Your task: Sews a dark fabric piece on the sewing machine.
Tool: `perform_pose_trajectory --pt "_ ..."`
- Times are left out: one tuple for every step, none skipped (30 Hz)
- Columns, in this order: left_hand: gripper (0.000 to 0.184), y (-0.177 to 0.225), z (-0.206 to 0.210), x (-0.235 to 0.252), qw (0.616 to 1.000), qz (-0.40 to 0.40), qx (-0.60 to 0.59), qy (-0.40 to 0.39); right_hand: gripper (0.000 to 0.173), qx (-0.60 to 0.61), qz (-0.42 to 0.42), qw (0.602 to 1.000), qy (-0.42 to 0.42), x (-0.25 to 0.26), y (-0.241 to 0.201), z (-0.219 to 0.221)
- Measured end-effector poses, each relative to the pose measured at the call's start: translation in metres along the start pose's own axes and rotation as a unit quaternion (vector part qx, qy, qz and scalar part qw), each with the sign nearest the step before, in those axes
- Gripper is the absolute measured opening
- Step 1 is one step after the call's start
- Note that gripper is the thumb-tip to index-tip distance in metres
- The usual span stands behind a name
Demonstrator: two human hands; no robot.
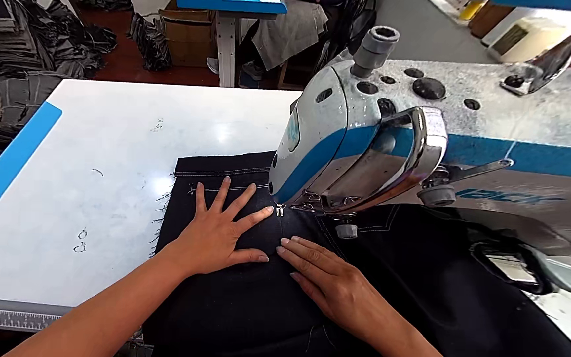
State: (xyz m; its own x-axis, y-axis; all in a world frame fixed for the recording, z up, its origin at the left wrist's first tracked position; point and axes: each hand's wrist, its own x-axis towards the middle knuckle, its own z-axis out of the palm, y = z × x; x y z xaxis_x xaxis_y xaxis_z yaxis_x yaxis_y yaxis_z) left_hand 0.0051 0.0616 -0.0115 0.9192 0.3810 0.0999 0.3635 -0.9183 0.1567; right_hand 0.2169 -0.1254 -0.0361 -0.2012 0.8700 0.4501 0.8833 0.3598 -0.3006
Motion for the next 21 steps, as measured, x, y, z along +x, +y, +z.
perform_pose_trajectory --pt "0.08 -0.002 0.0 0.002 1.0 0.0 0.002 0.003 0.036 -0.003 0.0 1.0 0.001 0.002 0.002 0.001" --pt "0.079 -0.004 -0.001 0.006 1.0 0.001 0.002 0.006 0.037 -0.01 -0.001 1.0 0.002 0.006 0.006 0.001" --pt "0.077 -0.008 -0.001 0.011 1.0 0.004 0.001 0.009 0.037 -0.018 -0.004 1.0 0.003 0.011 0.01 0.001" --pt "0.077 -0.011 -0.002 0.016 1.0 0.006 0.0 0.011 0.037 -0.022 -0.009 1.0 0.003 0.015 0.014 0.001" --pt "0.076 -0.015 -0.003 0.021 1.0 0.007 -0.003 0.014 0.036 -0.025 -0.016 1.0 0.008 0.02 0.019 0.0" --pt "0.076 -0.019 -0.004 0.026 1.0 0.007 -0.005 0.014 0.035 -0.026 -0.024 0.999 0.018 0.024 0.023 0.0" --pt "0.076 -0.021 -0.005 0.029 1.0 0.005 -0.005 0.011 0.033 -0.025 -0.031 0.999 0.03 0.026 0.027 0.0" --pt "0.077 -0.022 -0.006 0.031 1.0 0.003 -0.007 0.008 0.031 -0.02 -0.036 0.998 0.041 0.026 0.03 0.0" --pt "0.078 -0.023 -0.007 0.033 1.0 0.0 -0.008 0.004 0.028 -0.01 -0.039 0.998 0.051 0.026 0.032 -0.001" --pt "0.079 -0.023 -0.008 0.033 1.0 -0.002 -0.006 0.003 0.026 -0.001 -0.042 0.997 0.06 0.025 0.034 -0.001" --pt "0.079 -0.024 -0.008 0.034 1.0 -0.004 -0.004 0.001 0.024 0.006 -0.045 0.997 0.067 0.025 0.035 -0.001" --pt "0.079 -0.024 -0.007 0.034 1.0 -0.005 -0.004 0.002 0.023 0.01 -0.048 0.996 0.071 0.025 0.035 -0.002" --pt "0.079 -0.025 -0.006 0.035 1.0 -0.006 -0.005 0.008 0.023 0.009 -0.05 0.996 0.074 0.025 0.037 -0.002" --pt "0.078 -0.027 -0.004 0.037 1.0 -0.005 -0.008 0.016 0.023 0.007 -0.052 0.996 0.073 0.026 0.039 -0.003" --pt "0.079 -0.028 -0.003 0.038 1.0 -0.006 -0.01 0.016 0.023 0.005 -0.053 0.996 0.072 0.027 0.041 -0.004" --pt "0.08 -0.029 -0.003 0.04 1.0 -0.009 -0.013 0.011 0.023 0.005 -0.052 0.996 0.07 0.029 0.042 -0.004" --pt "0.08 -0.029 -0.004 0.04 1.0 -0.011 -0.013 0.01 0.023 0.004 -0.052 0.996 0.07 0.03 0.043 -0.004" --pt "0.08 -0.03 -0.005 0.041 1.0 -0.013 -0.014 0.009 0.023 0.002 -0.053 0.996 0.071 0.031 0.044 -0.004" --pt "0.08 -0.03 -0.005 0.04 1.0 -0.015 -0.012 0.011 0.023 0.001 -0.051 0.996 0.073 0.031 0.045 -0.003" --pt "0.079 -0.029 -0.006 0.041 1.0 -0.017 -0.011 0.01 0.023 0.001 -0.05 0.996 0.074 0.031 0.046 -0.003" --pt "0.079 -0.029 -0.007 0.042 1.0 -0.018 -0.009 0.009 0.023 0.003 -0.049 0.996 0.074 0.031 0.048 -0.002"
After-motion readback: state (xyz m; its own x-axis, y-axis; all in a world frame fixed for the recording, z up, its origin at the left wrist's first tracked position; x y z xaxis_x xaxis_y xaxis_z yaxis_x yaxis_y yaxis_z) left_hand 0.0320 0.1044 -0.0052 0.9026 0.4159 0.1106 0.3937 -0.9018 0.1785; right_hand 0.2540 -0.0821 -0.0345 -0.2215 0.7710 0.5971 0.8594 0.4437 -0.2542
